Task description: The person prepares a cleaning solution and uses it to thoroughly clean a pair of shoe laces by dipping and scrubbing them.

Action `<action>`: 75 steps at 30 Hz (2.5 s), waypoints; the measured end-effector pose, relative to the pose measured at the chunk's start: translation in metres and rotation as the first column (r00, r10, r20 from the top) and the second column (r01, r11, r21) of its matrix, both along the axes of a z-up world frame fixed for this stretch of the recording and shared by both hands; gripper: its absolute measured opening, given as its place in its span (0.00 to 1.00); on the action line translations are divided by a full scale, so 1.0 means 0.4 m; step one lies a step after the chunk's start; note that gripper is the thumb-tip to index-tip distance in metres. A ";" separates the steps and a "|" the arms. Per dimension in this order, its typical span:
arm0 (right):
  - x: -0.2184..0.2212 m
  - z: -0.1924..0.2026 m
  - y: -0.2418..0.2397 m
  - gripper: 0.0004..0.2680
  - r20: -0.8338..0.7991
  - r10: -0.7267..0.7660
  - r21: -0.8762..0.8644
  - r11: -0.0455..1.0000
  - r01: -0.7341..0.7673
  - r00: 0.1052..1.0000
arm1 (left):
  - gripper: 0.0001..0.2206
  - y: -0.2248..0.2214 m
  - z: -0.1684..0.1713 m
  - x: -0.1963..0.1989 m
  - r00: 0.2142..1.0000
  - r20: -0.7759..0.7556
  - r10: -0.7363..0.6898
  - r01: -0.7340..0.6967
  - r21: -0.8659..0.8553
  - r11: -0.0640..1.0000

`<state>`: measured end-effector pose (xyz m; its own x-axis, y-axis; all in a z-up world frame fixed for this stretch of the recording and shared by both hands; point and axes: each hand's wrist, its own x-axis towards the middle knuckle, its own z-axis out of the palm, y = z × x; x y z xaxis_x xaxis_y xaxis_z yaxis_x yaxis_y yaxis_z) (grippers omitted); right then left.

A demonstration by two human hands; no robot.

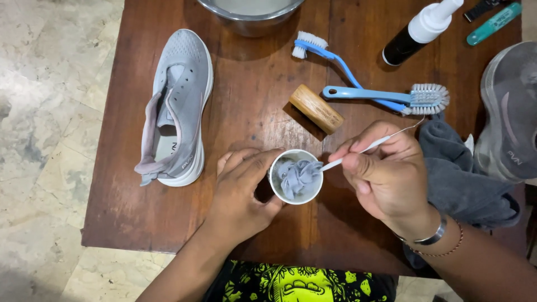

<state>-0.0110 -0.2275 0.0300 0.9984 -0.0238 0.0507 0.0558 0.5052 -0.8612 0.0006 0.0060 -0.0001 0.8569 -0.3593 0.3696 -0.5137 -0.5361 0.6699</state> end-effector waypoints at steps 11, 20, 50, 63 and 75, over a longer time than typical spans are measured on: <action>0.013 0.070 0.011 0.05 0.005 -0.024 0.095 0.995 0.024 1.000 | 0.28 -0.005 0.004 0.006 0.997 -0.049 -0.061 0.057 -0.090 0.994; 0.078 0.124 0.032 0.03 0.061 -0.001 0.112 0.994 -0.006 0.998 | 0.27 -0.009 0.136 0.053 0.999 -0.045 -0.023 0.015 -0.161 0.987; 0.718 0.149 0.005 0.13 -0.085 -0.328 -0.002 0.944 0.329 0.941 | 0.25 -0.066 -0.018 0.228 0.916 -0.344 0.206 -0.305 -0.265 0.915; 0.757 0.147 0.150 0.08 0.029 0.064 -0.979 0.203 0.016 0.998 | 0.28 -0.053 -0.001 0.243 0.941 -0.316 0.124 -0.225 -0.306 0.925; 0.768 0.167 0.182 0.14 -0.038 -0.036 -0.961 0.275 -0.027 0.999 | 0.28 -0.057 -0.014 0.247 0.960 -0.258 0.113 -0.196 -0.322 0.926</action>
